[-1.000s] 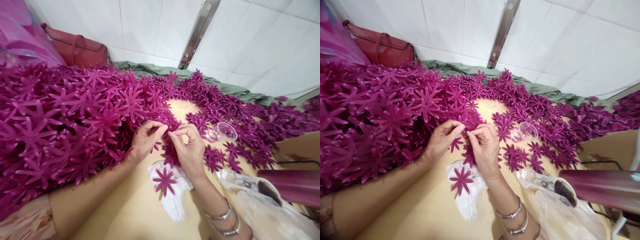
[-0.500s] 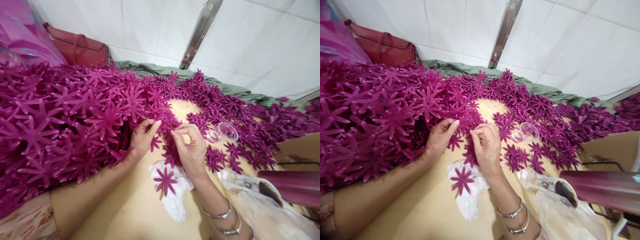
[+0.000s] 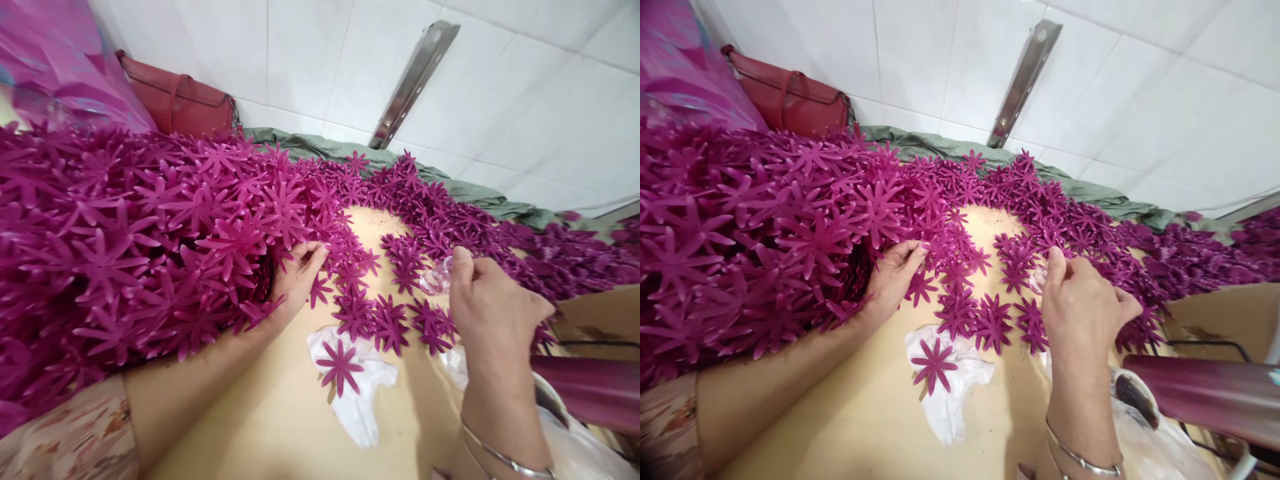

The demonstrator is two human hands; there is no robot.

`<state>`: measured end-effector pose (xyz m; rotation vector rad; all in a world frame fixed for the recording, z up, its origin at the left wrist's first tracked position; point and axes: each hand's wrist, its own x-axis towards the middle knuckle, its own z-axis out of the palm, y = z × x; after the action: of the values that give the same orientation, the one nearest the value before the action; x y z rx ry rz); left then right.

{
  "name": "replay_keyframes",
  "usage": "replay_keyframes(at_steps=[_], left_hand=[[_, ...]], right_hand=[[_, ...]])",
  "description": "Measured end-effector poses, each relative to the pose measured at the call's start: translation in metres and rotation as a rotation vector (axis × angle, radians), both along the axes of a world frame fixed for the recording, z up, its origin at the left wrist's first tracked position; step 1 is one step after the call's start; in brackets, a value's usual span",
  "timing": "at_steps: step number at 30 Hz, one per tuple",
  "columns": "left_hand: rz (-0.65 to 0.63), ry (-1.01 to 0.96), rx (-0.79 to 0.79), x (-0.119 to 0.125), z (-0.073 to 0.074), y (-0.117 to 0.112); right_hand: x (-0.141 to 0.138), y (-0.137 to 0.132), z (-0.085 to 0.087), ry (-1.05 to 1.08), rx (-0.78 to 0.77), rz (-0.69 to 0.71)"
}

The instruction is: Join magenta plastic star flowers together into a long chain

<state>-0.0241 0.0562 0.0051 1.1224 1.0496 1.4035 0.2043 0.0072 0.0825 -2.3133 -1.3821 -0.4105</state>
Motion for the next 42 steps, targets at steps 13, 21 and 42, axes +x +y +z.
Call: replay_keyframes(at_steps=[13, 21, 42], left_hand=[[0.010, -0.040, 0.080, 0.002, 0.000, -0.003], [-0.016, -0.037, 0.116, 0.004, -0.001, -0.004], [-0.048, 0.012, 0.045, 0.001, -0.002, -0.005]], right_hand=[[0.031, 0.023, -0.016, 0.042, -0.405, 0.038], [0.005, -0.002, 0.015, -0.088, 0.153, 0.040], [-0.058, 0.018, -0.047, 1.496, 0.482, 0.572]])
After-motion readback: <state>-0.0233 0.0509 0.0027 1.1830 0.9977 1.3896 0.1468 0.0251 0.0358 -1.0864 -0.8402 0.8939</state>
